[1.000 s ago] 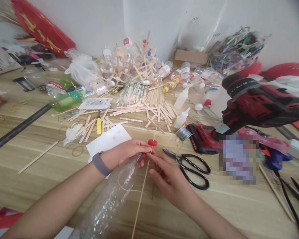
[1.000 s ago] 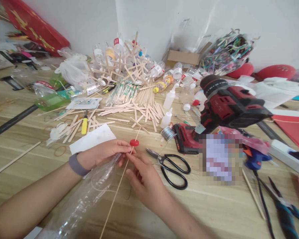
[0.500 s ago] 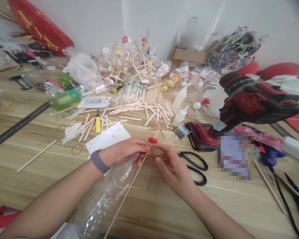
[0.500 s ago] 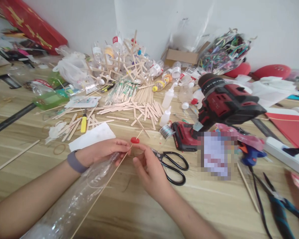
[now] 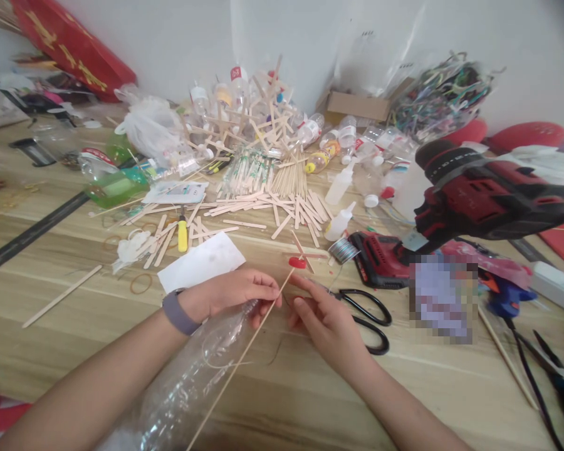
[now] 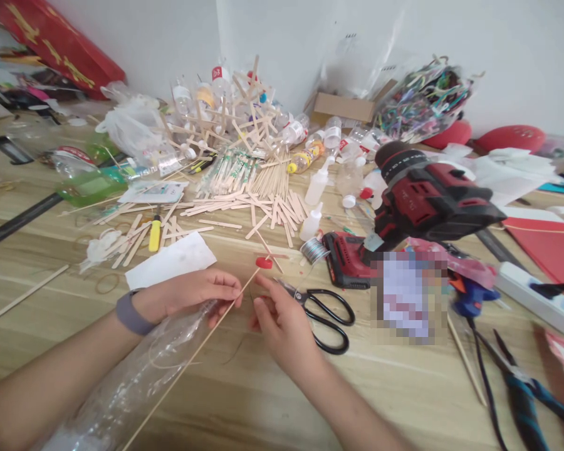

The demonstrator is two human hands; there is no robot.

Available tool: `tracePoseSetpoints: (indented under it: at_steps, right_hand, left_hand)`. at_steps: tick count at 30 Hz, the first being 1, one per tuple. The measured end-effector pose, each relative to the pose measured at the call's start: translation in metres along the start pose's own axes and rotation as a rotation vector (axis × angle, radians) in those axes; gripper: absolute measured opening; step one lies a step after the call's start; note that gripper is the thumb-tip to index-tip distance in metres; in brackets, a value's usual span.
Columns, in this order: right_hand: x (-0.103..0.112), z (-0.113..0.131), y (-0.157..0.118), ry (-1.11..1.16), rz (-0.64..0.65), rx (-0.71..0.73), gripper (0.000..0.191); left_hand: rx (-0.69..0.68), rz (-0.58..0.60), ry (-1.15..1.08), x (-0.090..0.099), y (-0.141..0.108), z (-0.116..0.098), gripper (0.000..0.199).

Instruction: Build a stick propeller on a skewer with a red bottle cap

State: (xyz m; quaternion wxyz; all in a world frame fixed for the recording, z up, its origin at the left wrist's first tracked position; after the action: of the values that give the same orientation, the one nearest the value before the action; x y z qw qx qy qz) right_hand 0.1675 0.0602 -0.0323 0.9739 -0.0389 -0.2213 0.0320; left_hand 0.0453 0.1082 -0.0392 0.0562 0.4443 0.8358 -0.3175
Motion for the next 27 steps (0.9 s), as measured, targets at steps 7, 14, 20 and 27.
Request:
tracePoseSetpoints:
  at_steps: [7,14,20,27]
  right_hand:
    - [-0.014,0.002,0.002,0.174,0.11,-0.028,0.026]
    - [-0.011,0.0,0.0,0.038,0.084,-0.058,0.014]
    - [-0.014,-0.006,-0.002,0.033,0.115,-0.108,0.018]
    - [-0.004,0.002,-0.006,-0.195,0.055,0.012,0.017]
  left_hand:
    - [-0.011,0.03,0.06,-0.004,0.001,0.0,0.025]
    - [-0.035,0.062,0.151,-0.009,0.001,0.0,0.024]
    - [-0.087,-0.01,0.321,-0.005,0.0,-0.003,0.024]
    - [-0.18,-0.096,0.586,-0.006,-0.006,-0.017,0.026]
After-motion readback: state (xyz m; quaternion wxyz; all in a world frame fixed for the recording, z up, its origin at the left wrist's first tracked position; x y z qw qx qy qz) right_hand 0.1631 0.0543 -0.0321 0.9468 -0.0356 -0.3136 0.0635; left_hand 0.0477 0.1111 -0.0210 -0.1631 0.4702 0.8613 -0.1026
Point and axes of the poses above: each hand's wrist, its own y-axis towards the middle knuckle, its own x-axis out of the back of the hand, z = x × y, the point moved 7 cm from there along y, towards the middle knuckle, and after that the axes turned 12 degrees about -y, right-handed, at the moved point
